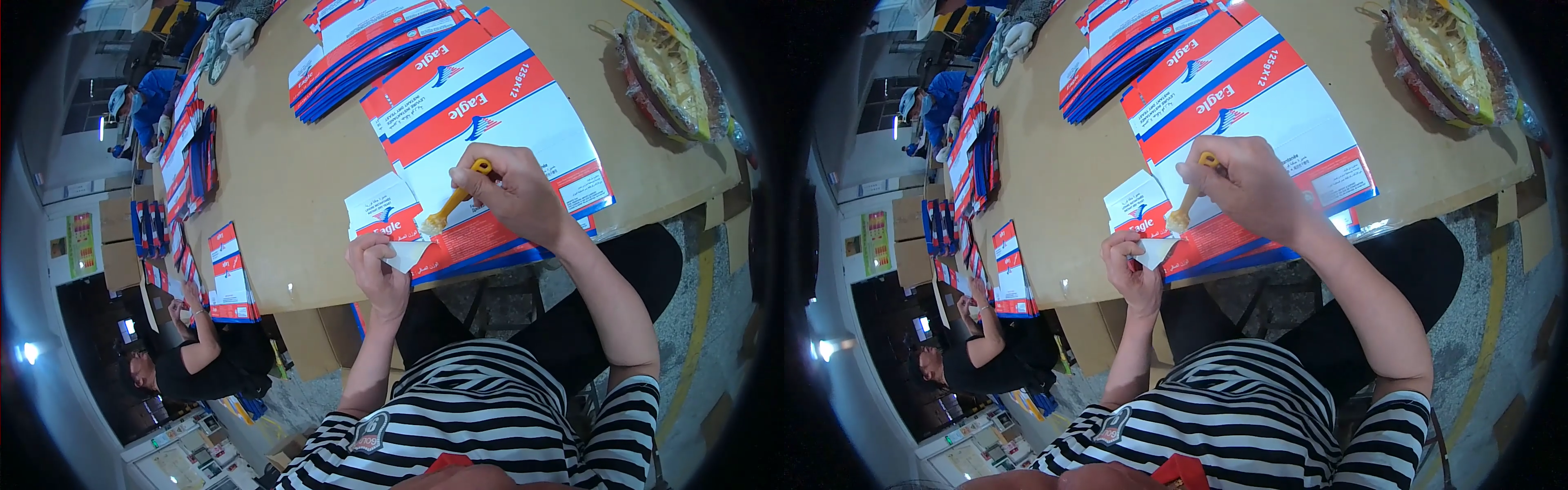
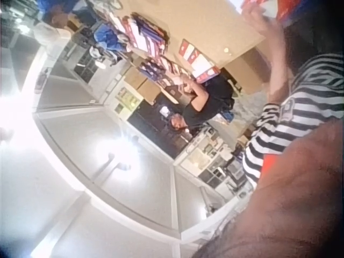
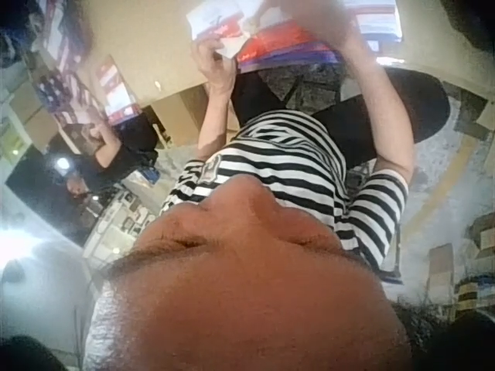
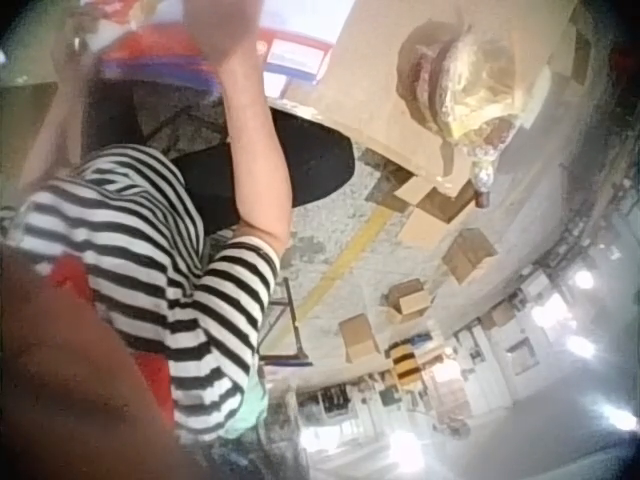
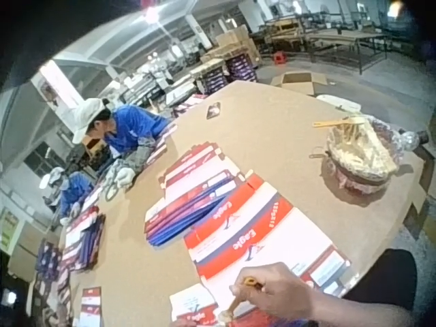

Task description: Applying glue to the edges of paper envelopes or folders using a handheld brush.

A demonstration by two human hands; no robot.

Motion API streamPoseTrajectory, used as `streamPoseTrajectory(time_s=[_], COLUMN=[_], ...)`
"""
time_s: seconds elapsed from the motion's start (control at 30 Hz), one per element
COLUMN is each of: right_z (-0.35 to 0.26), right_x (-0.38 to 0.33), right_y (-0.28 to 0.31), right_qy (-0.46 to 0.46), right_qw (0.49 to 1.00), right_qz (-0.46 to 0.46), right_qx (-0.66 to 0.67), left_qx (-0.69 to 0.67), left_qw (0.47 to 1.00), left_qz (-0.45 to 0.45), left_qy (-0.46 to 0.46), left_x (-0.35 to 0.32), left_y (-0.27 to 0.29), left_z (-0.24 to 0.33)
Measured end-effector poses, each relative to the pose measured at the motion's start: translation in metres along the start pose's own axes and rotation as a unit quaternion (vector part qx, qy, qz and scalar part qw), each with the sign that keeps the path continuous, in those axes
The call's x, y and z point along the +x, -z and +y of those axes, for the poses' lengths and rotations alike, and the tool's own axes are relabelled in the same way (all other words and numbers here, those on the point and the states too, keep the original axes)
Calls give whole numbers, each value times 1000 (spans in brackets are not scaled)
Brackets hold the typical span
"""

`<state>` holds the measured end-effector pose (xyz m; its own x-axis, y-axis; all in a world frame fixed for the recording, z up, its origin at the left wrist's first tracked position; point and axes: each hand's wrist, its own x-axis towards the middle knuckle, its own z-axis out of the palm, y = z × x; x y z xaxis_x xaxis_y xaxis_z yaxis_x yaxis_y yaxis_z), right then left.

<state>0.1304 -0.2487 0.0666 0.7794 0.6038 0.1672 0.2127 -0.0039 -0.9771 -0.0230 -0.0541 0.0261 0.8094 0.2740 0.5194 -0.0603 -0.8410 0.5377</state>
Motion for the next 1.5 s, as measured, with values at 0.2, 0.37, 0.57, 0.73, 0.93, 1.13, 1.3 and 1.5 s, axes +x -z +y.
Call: streamPoseTrajectory(time_s=[0.2,0.37,0.57,0.73,0.93,1.13,1.3,1.5], right_z=[-3,-12,0,-8,-8,3,-3,-17], right_x=[-1,1,0,0,0,-1,-1,-1], right_y=[0,6,2,4,8,-1,0,7], right_qy=[-11,-59,0,-46,-16,11,-8,44], right_qw=[999,997,1000,996,999,1000,999,999], right_qz=[-21,6,-28,-17,-3,-20,-30,-23], right_qx=[24,46,-6,70,43,-2,32,-18], left_qx=[1,10,15,-11,-8,-22,-15,-18], left_qw=[1000,1000,1000,1000,1000,1000,1000,1000], left_qz=[-1,4,-4,5,-1,1,1,10], left_qy=[2,-1,-11,4,15,14,18,16], left_x=[-2,-1,0,-3,-2,-1,-3,-3], left_y=[0,1,1,0,1,0,1,0], left_z=[-3,-2,-1,-2,-1,1,-1,-2])
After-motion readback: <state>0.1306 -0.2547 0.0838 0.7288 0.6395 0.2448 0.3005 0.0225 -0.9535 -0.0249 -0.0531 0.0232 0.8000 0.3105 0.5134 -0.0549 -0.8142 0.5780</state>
